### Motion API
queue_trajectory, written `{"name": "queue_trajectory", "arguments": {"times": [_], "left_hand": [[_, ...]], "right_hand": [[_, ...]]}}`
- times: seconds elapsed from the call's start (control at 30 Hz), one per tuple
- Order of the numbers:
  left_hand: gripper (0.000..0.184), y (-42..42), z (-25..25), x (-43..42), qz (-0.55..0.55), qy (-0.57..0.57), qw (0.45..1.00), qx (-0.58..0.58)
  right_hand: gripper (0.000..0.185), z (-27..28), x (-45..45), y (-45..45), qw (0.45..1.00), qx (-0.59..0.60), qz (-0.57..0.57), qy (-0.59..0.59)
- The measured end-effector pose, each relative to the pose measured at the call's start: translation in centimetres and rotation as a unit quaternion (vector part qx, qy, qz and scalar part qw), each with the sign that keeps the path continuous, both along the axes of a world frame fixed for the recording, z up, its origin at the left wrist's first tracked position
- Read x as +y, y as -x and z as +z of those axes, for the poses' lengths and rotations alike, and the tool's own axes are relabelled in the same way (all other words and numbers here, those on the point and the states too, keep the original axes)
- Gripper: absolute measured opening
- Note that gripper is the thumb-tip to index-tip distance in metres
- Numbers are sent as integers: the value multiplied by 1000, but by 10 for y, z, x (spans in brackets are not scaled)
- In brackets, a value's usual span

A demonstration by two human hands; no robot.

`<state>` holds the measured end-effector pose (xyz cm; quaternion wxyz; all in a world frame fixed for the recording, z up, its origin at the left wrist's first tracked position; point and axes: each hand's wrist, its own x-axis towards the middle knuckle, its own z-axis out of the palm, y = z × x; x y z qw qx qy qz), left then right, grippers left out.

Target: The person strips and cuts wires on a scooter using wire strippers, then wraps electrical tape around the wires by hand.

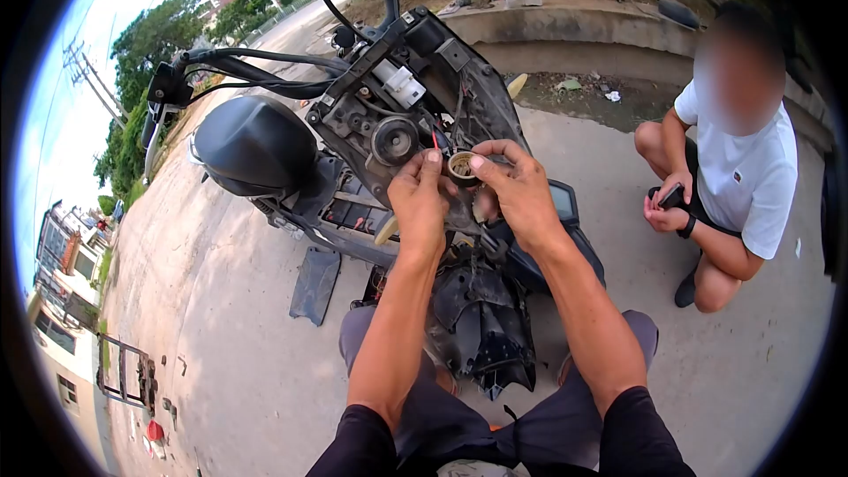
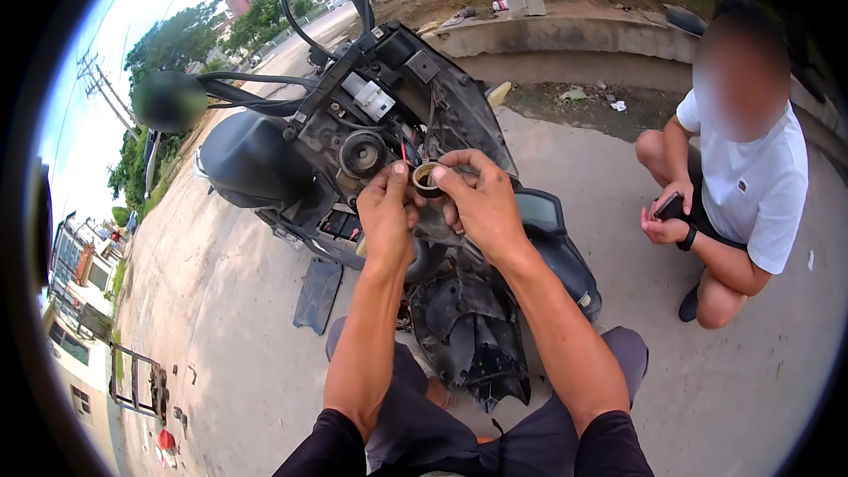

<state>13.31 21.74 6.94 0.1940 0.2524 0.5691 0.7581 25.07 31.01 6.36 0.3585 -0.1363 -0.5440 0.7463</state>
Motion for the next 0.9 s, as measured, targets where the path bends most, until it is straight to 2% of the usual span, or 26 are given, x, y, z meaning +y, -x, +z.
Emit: {"name": "queue_trajectory", "arguments": {"times": [0.4, 0.5, 0.7, 0.8, 0.9], "left_hand": [[25, 5, -21, 19, 97, -40, 990, 97], [28, 14, -32, 23, 161, 19, 963, 217], [30, 13, -36, 29, 214, 22, 925, 314], [31, 16, -36, 27, 173, 2, 954, 246], [31, 18, -39, 27, 92, -90, 983, 129]], "right_hand": [[26, 2, -4, 11, 999, 33, 4, -8], [26, 2, -4, 13, 999, 40, -3, -36], [28, 3, 2, 16, 994, 42, 6, -96], [29, 4, 7, 14, 995, 43, 31, -81], [31, 4, 8, 12, 996, 48, 51, -56]]}}
